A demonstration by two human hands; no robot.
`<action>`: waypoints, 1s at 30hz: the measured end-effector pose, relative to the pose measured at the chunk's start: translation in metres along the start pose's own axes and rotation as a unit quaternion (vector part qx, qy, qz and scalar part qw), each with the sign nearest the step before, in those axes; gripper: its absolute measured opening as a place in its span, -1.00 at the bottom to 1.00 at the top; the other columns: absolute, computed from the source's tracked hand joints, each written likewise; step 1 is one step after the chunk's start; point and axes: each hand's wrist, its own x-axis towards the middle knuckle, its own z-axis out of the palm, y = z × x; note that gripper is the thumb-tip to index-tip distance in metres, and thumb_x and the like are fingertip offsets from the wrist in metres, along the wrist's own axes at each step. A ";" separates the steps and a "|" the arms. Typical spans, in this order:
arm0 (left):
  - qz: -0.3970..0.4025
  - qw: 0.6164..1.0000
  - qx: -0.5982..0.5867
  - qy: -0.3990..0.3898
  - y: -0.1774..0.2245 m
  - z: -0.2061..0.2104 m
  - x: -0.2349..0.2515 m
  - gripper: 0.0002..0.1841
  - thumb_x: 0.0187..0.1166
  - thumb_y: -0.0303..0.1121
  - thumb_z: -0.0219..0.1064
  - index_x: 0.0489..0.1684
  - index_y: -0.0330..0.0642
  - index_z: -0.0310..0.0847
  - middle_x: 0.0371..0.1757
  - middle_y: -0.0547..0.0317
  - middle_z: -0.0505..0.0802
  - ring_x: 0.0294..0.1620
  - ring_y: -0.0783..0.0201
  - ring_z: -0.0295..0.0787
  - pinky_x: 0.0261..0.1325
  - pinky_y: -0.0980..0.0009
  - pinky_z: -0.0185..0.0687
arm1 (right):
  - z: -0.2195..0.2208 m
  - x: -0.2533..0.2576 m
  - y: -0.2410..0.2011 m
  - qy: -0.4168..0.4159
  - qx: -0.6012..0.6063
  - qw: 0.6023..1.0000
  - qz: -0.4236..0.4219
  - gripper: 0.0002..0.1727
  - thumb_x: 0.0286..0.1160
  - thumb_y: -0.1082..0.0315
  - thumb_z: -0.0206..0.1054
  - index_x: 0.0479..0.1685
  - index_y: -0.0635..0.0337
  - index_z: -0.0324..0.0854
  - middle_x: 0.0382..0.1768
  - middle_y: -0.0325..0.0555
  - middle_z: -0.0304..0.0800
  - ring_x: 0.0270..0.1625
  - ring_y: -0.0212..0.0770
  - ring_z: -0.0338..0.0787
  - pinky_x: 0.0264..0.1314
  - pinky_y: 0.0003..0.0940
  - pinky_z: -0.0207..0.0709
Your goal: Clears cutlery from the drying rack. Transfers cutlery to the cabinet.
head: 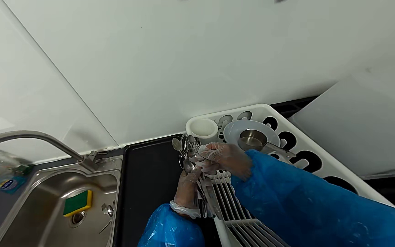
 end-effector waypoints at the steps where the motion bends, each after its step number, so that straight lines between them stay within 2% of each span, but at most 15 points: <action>1: -0.006 1.000 0.000 -0.002 0.002 -0.001 0.001 -0.83 0.73 -0.46 0.02 -0.20 -0.27 0.52 -0.59 0.18 0.69 -0.68 0.43 0.62 -0.53 0.56 0.63 | -0.004 0.001 -0.001 -0.007 -0.020 1.000 -0.002 -0.81 0.77 0.36 0.22 -0.12 0.31 0.63 -0.49 -0.15 0.69 -0.45 -0.37 0.76 -0.30 -0.52 0.69; 4: -0.016 1.000 0.023 -0.015 0.009 -0.004 -0.001 -0.77 0.66 -0.55 0.02 -0.41 -0.26 0.54 -0.63 0.24 0.64 -0.72 0.49 0.50 -0.57 0.62 0.52 | -0.020 0.006 -0.008 -0.033 -0.080 0.996 -0.031 -0.77 0.78 0.39 0.19 -0.21 0.34 0.66 -0.51 -0.17 0.73 -0.48 -0.38 0.75 -0.32 -0.52 0.68; 7: -0.007 0.999 0.031 0.011 0.013 -0.004 0.000 -0.74 0.68 -0.55 0.07 -0.47 -0.26 0.54 -0.70 0.29 0.57 -0.74 0.50 0.47 -0.55 0.63 0.50 | -0.040 0.028 -0.008 0.057 -0.197 0.977 -0.064 -0.74 0.79 0.32 0.19 -0.19 0.31 0.70 -0.45 -0.15 0.76 -0.44 -0.36 0.74 -0.25 -0.43 0.67; 8: 0.000 0.999 0.036 0.019 0.013 -0.006 -0.001 -0.75 0.67 -0.55 0.10 -0.49 -0.24 0.54 -0.72 0.31 0.54 -0.73 0.51 0.46 -0.54 0.63 0.49 | -0.049 0.041 0.003 0.081 -0.281 0.953 -0.072 -0.73 0.79 0.29 0.22 -0.15 0.30 0.74 -0.38 -0.05 0.81 -0.34 -0.23 0.78 -0.11 -0.25 0.67; 9: 0.011 0.999 0.043 0.027 0.013 -0.007 0.000 -0.77 0.63 -0.57 0.13 -0.51 -0.23 0.53 -0.74 0.32 0.51 -0.73 0.50 0.44 -0.53 0.62 0.47 | -0.058 0.057 0.021 0.065 -0.373 0.922 -0.076 -0.71 0.79 0.29 0.21 0.00 0.34 0.76 -0.21 0.14 0.86 -0.13 0.02 0.83 0.12 0.06 0.63; 10: 0.019 0.998 0.047 0.030 0.014 -0.008 0.001 -0.78 0.57 -0.60 0.16 -0.53 -0.22 0.51 -0.75 0.33 0.50 -0.74 0.50 0.44 -0.53 0.61 0.47 | -0.065 0.072 0.040 0.024 -0.458 0.887 -0.055 -0.66 0.79 0.25 0.20 0.18 0.34 0.74 0.01 0.27 0.85 0.12 0.21 0.82 0.33 0.26 0.53; 11: 0.024 0.998 0.045 0.032 0.015 -0.009 0.001 -0.78 0.51 -0.63 0.18 -0.58 -0.23 0.52 -0.77 0.32 0.49 -0.74 0.49 0.43 -0.53 0.59 0.47 | -0.065 0.084 0.060 -0.012 -0.518 0.855 -0.021 -0.61 0.79 0.20 0.21 0.33 0.28 0.70 0.20 0.29 0.81 0.33 0.27 0.75 0.49 0.32 0.42; 12: 0.027 0.998 0.040 0.033 0.016 -0.008 0.000 -0.76 0.49 -0.65 0.18 -0.61 -0.23 0.52 -0.78 0.32 0.49 -0.75 0.48 0.43 -0.53 0.59 0.47 | -0.061 0.092 0.075 -0.033 -0.561 0.827 0.014 -0.58 0.76 0.17 0.24 0.40 0.22 0.68 0.30 0.24 0.77 0.43 0.24 0.69 0.57 0.29 0.39; 14: 0.026 0.999 0.027 0.035 0.019 -0.007 0.000 -0.74 0.55 -0.64 0.14 -0.60 -0.24 0.52 -0.76 0.30 0.50 -0.74 0.47 0.44 -0.52 0.59 0.49 | -0.046 0.097 0.084 -0.054 -0.618 0.782 0.064 -0.55 0.71 0.13 0.31 0.39 0.25 0.67 0.35 0.22 0.73 0.49 0.19 0.65 0.57 0.20 0.40; 18: -0.001 0.998 0.002 0.064 0.023 -0.007 -0.002 -0.75 0.74 -0.57 0.04 -0.41 -0.30 0.52 -0.66 0.21 0.58 -0.72 0.45 0.49 -0.54 0.60 0.55 | -0.015 0.083 0.063 -0.100 -0.699 0.693 0.148 -0.58 0.78 0.31 0.15 0.44 0.39 0.55 0.48 0.29 0.60 0.55 0.26 0.60 0.52 0.23 0.45; 21: -0.004 0.996 -0.008 0.087 0.026 -0.007 -0.004 -0.80 0.74 -0.60 0.03 -0.32 -0.34 0.50 -0.59 0.13 0.65 -0.70 0.40 0.57 -0.55 0.58 0.61 | -0.015 0.079 0.062 -0.084 -0.696 0.701 0.133 -0.59 0.77 0.34 0.15 0.46 0.36 0.56 0.43 0.30 0.66 0.49 0.29 0.66 0.48 0.28 0.46; 23: 0.001 0.994 -0.006 0.106 0.026 -0.008 -0.005 -0.81 0.74 -0.59 0.05 -0.30 -0.37 0.53 -0.58 0.07 0.70 -0.67 0.35 0.64 -0.52 0.53 0.67 | -0.017 0.080 0.068 -0.075 -0.693 0.707 0.117 -0.55 0.74 0.38 0.16 0.57 0.22 0.52 0.46 0.23 0.66 0.49 0.28 0.66 0.49 0.30 0.45; 25: 0.004 0.994 -0.004 0.110 0.026 -0.009 -0.004 -0.81 0.76 -0.58 0.04 -0.25 -0.40 0.54 -0.53 0.03 0.73 -0.63 0.32 0.70 -0.47 0.51 0.72 | -0.023 0.083 0.073 -0.058 -0.669 0.733 0.108 -0.55 0.69 0.39 0.20 0.54 0.09 0.58 0.43 0.13 0.71 0.48 0.21 0.68 0.51 0.26 0.46; 28: 0.009 0.994 -0.001 0.113 0.026 -0.009 -0.004 -0.73 0.77 -0.57 0.02 -0.31 -0.44 0.61 -0.54 -0.02 0.77 -0.59 0.28 0.75 -0.40 0.49 0.75 | -0.031 0.089 0.077 -0.048 -0.642 0.758 0.104 -0.60 0.59 0.38 0.31 0.41 0.10 0.66 0.33 0.11 0.77 0.43 0.16 0.71 0.48 0.22 0.48; 30: 0.008 0.993 -0.006 0.117 0.025 -0.007 -0.004 -0.73 0.78 -0.57 0.00 -0.30 -0.44 0.59 -0.53 -0.03 0.79 -0.55 0.26 0.79 -0.36 0.47 0.79 | -0.041 0.089 0.070 -0.038 -0.646 0.758 0.077 -0.57 0.61 0.35 0.30 0.45 0.12 0.63 0.32 0.16 0.77 0.42 0.20 0.72 0.48 0.24 0.48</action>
